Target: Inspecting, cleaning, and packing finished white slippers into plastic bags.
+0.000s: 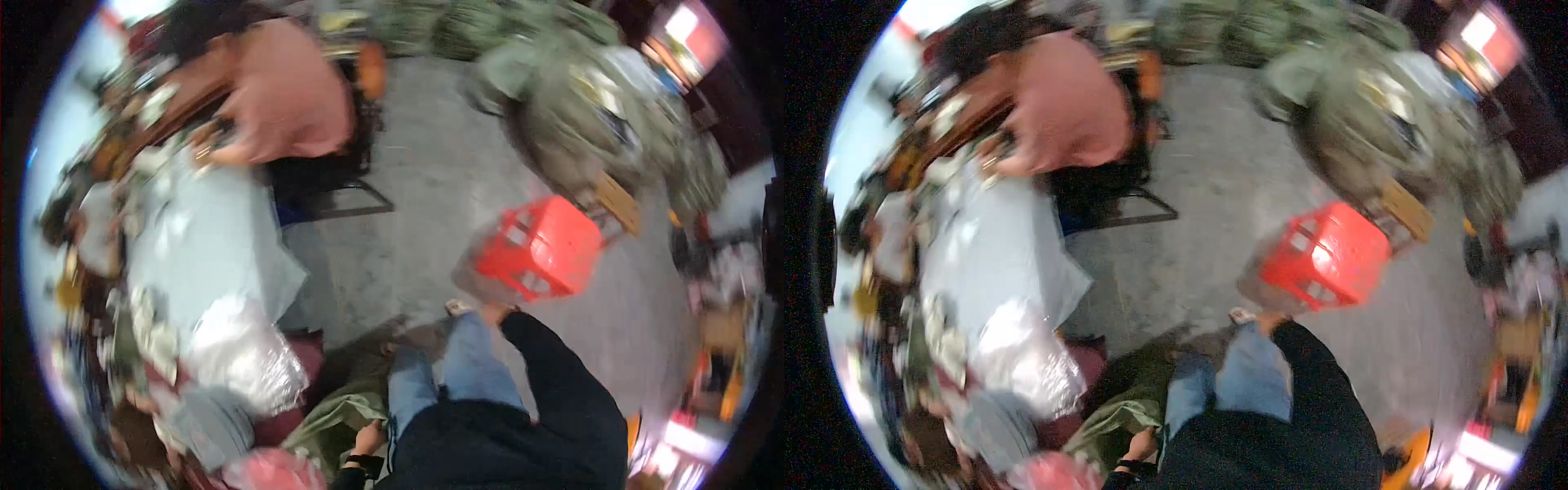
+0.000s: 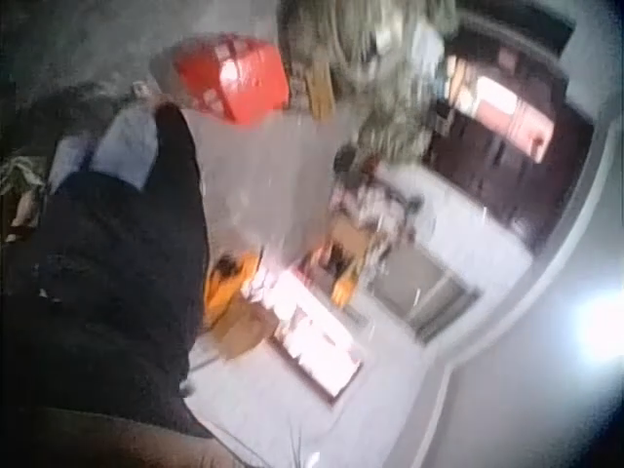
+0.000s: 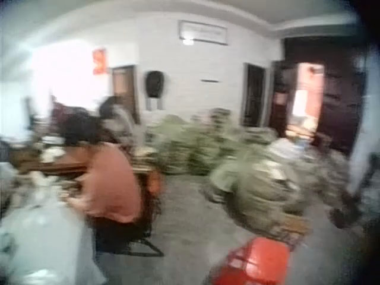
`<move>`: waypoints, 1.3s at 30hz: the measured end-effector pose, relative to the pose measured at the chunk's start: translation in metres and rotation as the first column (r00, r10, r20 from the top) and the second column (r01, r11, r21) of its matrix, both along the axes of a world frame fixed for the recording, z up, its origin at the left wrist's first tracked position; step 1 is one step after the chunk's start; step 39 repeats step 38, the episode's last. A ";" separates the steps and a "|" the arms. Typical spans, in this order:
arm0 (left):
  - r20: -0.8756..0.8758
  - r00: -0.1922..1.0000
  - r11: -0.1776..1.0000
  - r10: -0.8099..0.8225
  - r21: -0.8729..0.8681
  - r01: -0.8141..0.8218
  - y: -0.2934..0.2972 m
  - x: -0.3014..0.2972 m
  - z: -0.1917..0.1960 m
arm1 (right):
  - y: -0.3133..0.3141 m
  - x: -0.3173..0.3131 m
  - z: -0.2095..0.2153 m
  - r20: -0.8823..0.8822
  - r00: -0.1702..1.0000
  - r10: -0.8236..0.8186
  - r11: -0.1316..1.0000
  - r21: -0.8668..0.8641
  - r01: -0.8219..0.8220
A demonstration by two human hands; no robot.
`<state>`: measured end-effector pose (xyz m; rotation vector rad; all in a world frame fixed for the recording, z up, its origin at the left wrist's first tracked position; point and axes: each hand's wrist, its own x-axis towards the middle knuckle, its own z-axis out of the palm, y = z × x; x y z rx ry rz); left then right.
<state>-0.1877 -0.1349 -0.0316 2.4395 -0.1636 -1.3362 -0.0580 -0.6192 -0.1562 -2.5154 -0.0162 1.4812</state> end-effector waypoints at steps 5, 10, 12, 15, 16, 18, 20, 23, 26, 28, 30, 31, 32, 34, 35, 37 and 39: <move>-0.107 0.952 0.954 0.287 0.116 -0.275 -0.055 -0.023 0.024 | -0.102 0.018 -0.052 0.275 0.944 0.184 0.885 -0.464 -0.037; -0.305 0.852 0.859 0.427 0.430 -0.276 -0.131 -0.070 0.011 | -0.215 0.050 -0.126 0.326 0.750 0.575 0.743 -0.592 -0.313; -0.232 0.850 0.807 0.473 0.502 -0.311 -0.140 -0.068 0.015 | -0.221 0.069 -0.142 -0.156 0.898 0.412 0.666 -0.621 -0.414; -0.163 0.849 0.771 0.503 0.528 -0.356 -0.147 -0.081 0.012 | -0.236 0.087 -0.157 -0.443 0.696 0.565 0.520 -0.463 -0.717; -0.104 0.843 0.744 0.527 0.535 -0.400 -0.149 -0.088 0.011 | -0.233 0.089 -0.158 -0.435 0.686 0.583 0.519 -0.451 -0.727; -0.102 0.809 0.699 0.579 0.573 -0.429 -0.158 -0.090 0.023 | -0.220 0.092 -0.143 -0.145 0.802 0.579 0.637 -0.533 -0.556; -0.121 0.784 0.680 0.608 0.590 -0.436 -0.161 -0.090 0.030 | -0.222 0.085 -0.140 -0.157 0.799 0.581 0.646 -0.509 -0.569; -0.108 0.750 0.643 0.653 0.602 -0.473 -0.163 -0.095 0.035 | -0.218 0.079 -0.147 -0.179 0.796 0.578 0.659 -0.472 -0.585; -0.148 0.707 0.637 0.692 0.586 -0.501 -0.159 -0.099 0.035 | -0.211 0.074 -0.158 -0.202 0.796 0.571 0.667 -0.451 -0.593; -0.175 0.690 0.644 0.703 0.568 -0.512 -0.154 -0.096 0.036 | -0.204 0.069 -0.163 -0.215 0.796 0.566 0.671 -0.442 -0.596; -0.175 0.704 0.664 0.689 0.540 -0.516 -0.147 -0.101 0.029 | -0.197 0.065 -0.165 -0.230 0.794 0.562 0.667 -0.441 -0.600; -0.166 0.719 0.679 0.675 0.520 -0.517 -0.145 -0.105 0.027 | -0.191 0.065 -0.165 -0.236 0.791 0.564 0.664 -0.440 -0.605; -0.169 0.712 0.678 0.681 0.514 -0.526 -0.143 -0.106 0.026 | -0.186 0.064 -0.166 -0.242 0.789 0.565 0.661 -0.439 -0.608; -0.184 0.746 0.728 0.640 0.454 -0.513 -0.140 -0.104 0.027 | -0.177 0.063 -0.165 -0.249 0.784 0.568 0.658 -0.436 -0.615; -0.178 0.740 0.722 0.649 0.452 -0.524 -0.136 -0.104 0.026 | -0.168 0.063 -0.165 -0.244 0.780 0.577 0.651 -0.439 -0.619; -0.186 0.713 0.726 0.676 0.334 -0.602 -0.130 -0.113 0.019 | -0.150 0.063 -0.161 -0.360 0.680 0.638 0.589 -0.340 -0.733; -0.182 0.708 0.722 0.682 0.324 -0.612 -0.123 -0.125 0.009 | -0.154 0.073 -0.156 -0.357 0.678 0.643 0.580 -0.350 -0.735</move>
